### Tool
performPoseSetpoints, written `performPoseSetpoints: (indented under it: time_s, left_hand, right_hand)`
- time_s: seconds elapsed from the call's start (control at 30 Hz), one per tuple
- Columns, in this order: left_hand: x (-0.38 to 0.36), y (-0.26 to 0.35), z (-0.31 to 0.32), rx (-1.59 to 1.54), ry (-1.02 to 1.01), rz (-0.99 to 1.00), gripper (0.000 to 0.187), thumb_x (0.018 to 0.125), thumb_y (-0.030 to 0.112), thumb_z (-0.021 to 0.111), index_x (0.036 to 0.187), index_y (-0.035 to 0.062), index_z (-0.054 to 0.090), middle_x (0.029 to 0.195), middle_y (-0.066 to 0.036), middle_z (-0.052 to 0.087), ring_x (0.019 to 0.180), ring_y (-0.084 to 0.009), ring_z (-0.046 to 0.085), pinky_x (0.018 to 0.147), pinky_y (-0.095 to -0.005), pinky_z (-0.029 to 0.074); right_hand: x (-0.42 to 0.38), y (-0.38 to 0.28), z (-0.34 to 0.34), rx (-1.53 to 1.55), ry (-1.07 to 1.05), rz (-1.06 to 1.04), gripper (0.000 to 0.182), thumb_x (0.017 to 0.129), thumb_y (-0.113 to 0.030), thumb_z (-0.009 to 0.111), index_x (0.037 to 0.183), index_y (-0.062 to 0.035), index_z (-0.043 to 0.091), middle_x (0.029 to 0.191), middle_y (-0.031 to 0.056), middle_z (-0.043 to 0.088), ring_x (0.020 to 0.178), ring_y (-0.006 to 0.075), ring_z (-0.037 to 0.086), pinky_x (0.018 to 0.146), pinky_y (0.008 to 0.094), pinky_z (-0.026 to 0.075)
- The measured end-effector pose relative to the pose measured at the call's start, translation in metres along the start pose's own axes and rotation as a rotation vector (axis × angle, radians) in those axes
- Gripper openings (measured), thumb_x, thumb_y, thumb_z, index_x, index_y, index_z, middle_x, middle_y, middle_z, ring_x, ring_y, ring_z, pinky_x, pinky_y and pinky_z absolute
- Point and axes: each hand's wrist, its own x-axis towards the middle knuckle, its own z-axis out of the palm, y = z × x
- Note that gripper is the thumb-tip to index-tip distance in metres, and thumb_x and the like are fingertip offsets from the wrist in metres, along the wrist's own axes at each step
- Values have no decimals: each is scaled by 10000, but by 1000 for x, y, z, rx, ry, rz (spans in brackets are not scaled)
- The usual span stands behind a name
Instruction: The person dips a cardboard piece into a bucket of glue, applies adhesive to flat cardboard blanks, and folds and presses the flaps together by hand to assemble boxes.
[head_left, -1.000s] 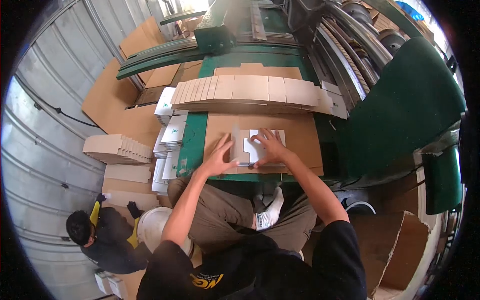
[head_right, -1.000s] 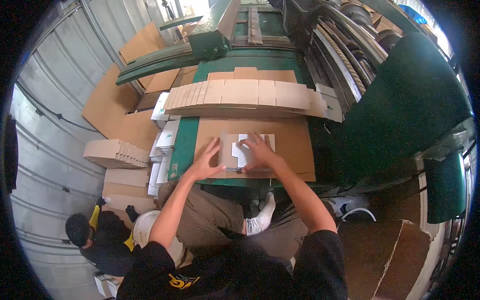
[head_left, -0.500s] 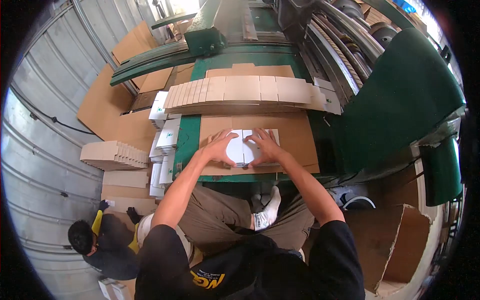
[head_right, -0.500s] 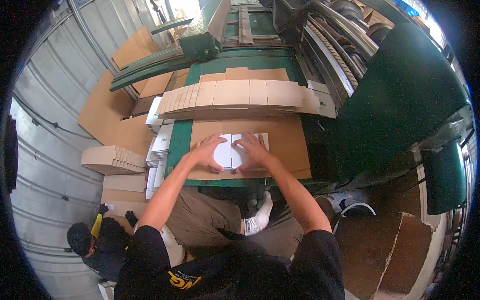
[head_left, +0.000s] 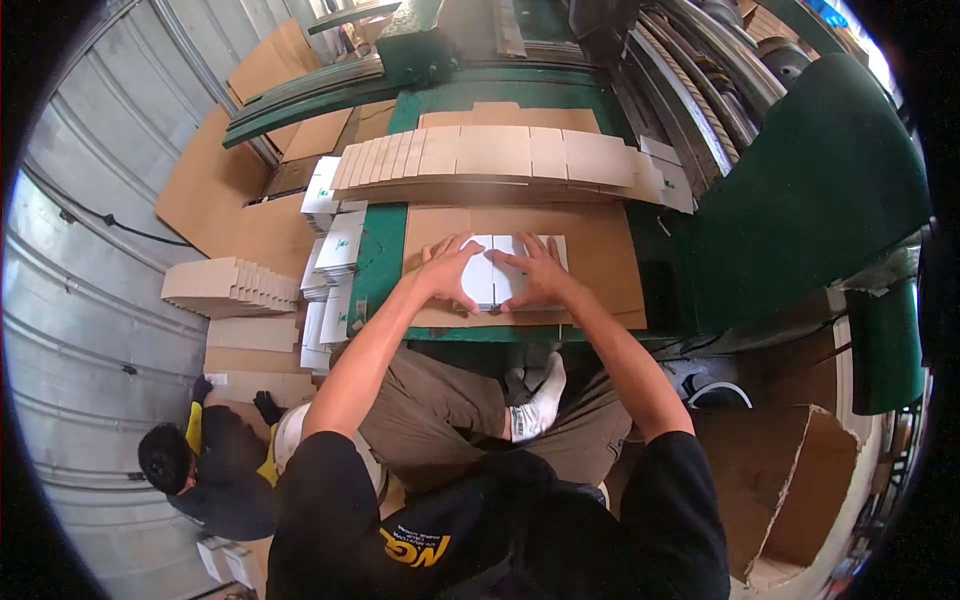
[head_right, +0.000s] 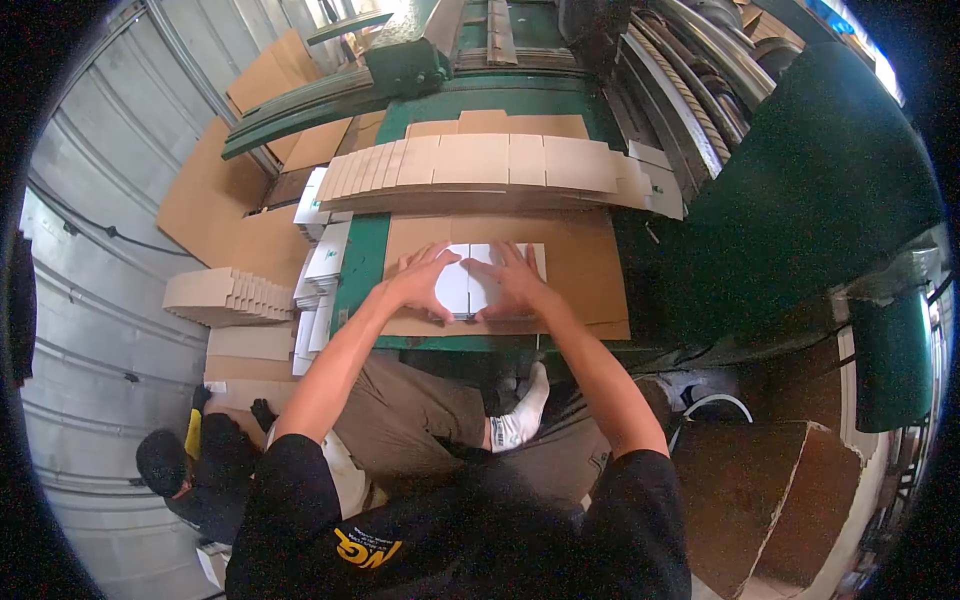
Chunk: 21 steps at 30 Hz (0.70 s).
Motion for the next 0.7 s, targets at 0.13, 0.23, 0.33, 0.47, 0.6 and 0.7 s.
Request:
performPoseSetpoints:
  time_s: [0.13, 0.23, 0.33, 0.47, 0.6, 0.7]
  left_hand:
    - [2, 2, 2, 5, -23, -22, 1328, 445, 527, 1001, 1569, 152, 402, 1712, -170, 231, 1589, -373, 187, 1161, -719, 233]
    - [5, 1, 3, 33, -42, -32, 1359, 448, 545, 997, 1589, 159, 367, 1718, -172, 216, 1595, -370, 170, 1153, -744, 229]
    - [-1, 5, -1, 35, -63, -52, 1304, 500, 574, 971, 1590, 168, 381, 1725, -164, 201, 1601, -371, 154, 1153, -755, 221]
    - [-1, 6, -3, 29, 42, -21, 965, 700, 559, 876, 1511, 158, 541, 1701, -142, 290, 1569, -379, 251, 1155, -728, 253]
    - [6, -7, 17, -42, 113, 59, 733, 802, 483, 807, 1427, 138, 638, 1627, -138, 432, 1501, -377, 380, 1156, -675, 298]
    - [7, -7, 16, -34, 130, 115, 683, 815, 421, 772, 1407, 104, 652, 1553, -174, 521, 1440, -373, 463, 1151, -624, 346]
  right_hand:
    - [-3, -9, 5, -139, -46, 22, 1057, 653, -643, 883, 1581, -462, 409, 1689, 273, 157, 1571, 502, 133, 1158, 817, 127]
    - [-20, -13, 14, -144, -24, -69, 930, 752, -597, 835, 1574, -464, 422, 1697, 244, 163, 1572, 503, 126, 1147, 826, 152]
    - [-28, -14, 21, -117, -14, -44, 827, 823, -573, 780, 1567, -477, 429, 1705, 202, 176, 1569, 503, 136, 1134, 838, 165]
    - [-29, -14, 25, -129, 48, -35, 774, 838, -597, 754, 1546, -481, 463, 1707, 167, 200, 1566, 494, 157, 1129, 840, 177]
    - [-12, 0, 14, 27, 69, -28, 685, 841, -591, 758, 1468, -397, 565, 1622, 170, 318, 1527, 457, 251, 1128, 764, 245]
    - [7, 22, 0, 238, 344, 89, 625, 827, -498, 821, 1250, -52, 712, 1319, 225, 635, 1328, 386, 539, 1093, 457, 456]
